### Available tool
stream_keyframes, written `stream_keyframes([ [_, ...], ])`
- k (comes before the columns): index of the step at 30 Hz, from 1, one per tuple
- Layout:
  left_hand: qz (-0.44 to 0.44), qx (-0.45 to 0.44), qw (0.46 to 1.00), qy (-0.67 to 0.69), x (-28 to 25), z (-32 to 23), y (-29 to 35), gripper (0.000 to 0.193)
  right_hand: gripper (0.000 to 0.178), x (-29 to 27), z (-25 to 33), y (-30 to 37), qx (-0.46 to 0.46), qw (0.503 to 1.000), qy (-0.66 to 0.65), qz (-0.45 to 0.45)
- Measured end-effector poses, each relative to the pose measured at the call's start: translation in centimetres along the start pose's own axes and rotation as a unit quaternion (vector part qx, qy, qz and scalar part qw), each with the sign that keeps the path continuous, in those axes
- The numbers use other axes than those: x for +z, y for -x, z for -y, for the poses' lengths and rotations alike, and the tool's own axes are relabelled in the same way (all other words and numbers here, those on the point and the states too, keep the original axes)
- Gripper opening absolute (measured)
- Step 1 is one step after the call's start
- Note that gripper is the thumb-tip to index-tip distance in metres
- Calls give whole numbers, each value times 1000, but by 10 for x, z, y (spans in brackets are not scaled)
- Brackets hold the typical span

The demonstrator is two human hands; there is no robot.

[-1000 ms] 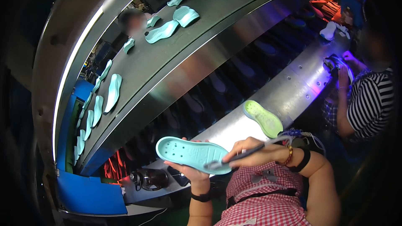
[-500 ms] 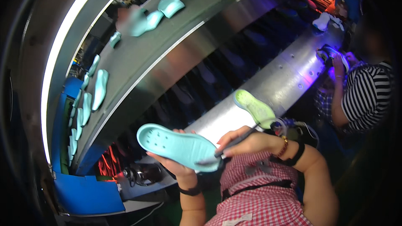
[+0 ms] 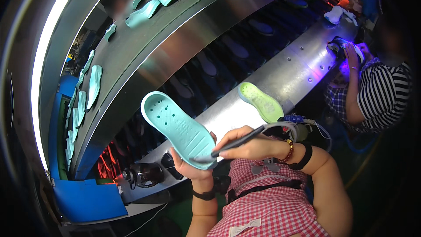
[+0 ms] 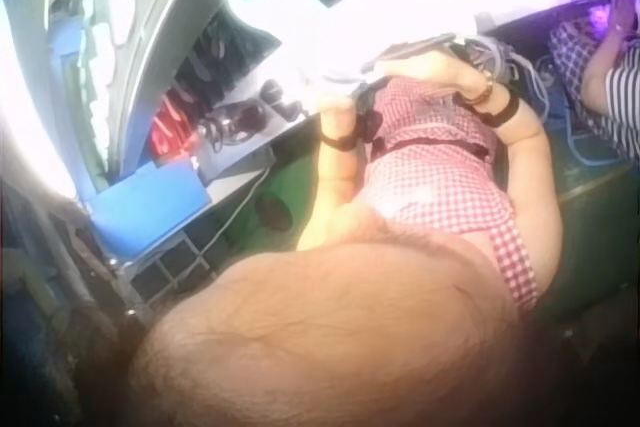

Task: Applying glue or primer to shoe soles on a conveyor belt using a brush.

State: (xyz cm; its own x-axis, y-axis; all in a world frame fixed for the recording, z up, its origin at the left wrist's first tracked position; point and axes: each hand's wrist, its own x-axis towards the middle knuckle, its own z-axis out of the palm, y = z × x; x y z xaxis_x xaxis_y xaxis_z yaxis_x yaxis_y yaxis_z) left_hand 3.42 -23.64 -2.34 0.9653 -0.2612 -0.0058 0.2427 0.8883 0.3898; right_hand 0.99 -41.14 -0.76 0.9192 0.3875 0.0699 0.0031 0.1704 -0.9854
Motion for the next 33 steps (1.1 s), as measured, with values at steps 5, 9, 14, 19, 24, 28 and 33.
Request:
stream_keyframes([
  [5, 56, -28, 997, -37, -5, -5, -4, 56, 20, -11, 13, -8, 0, 999, -25, 24],
  [9, 34, -32, 994, -102, -9, -10, -6, 56, 20, -18, 21, -12, -66, 981, 148, 110],
  [14, 24, -55, 998, -8, -4, -17, -10, 56, 23, -14, 21, -4, -39, 979, 153, 128],
  [19, -9, -195, 980, -31, 1, -26, -13, 52, 22, -24, 35, 0, -107, 975, 129, 143],
  [24, -51, -348, 903, -247, 4, -24, -16, 48, 20, -38, 36, -12, -63, 930, 213, 291],
  [28, -74, -418, 871, -248, 13, -27, -12, 47, 17, -43, 40, -14, -54, 913, 245, 321],
  [33, -74, -458, 832, -305, 15, -35, -11, 44, 20, -46, 60, -11, -21, 864, 338, 372],
])
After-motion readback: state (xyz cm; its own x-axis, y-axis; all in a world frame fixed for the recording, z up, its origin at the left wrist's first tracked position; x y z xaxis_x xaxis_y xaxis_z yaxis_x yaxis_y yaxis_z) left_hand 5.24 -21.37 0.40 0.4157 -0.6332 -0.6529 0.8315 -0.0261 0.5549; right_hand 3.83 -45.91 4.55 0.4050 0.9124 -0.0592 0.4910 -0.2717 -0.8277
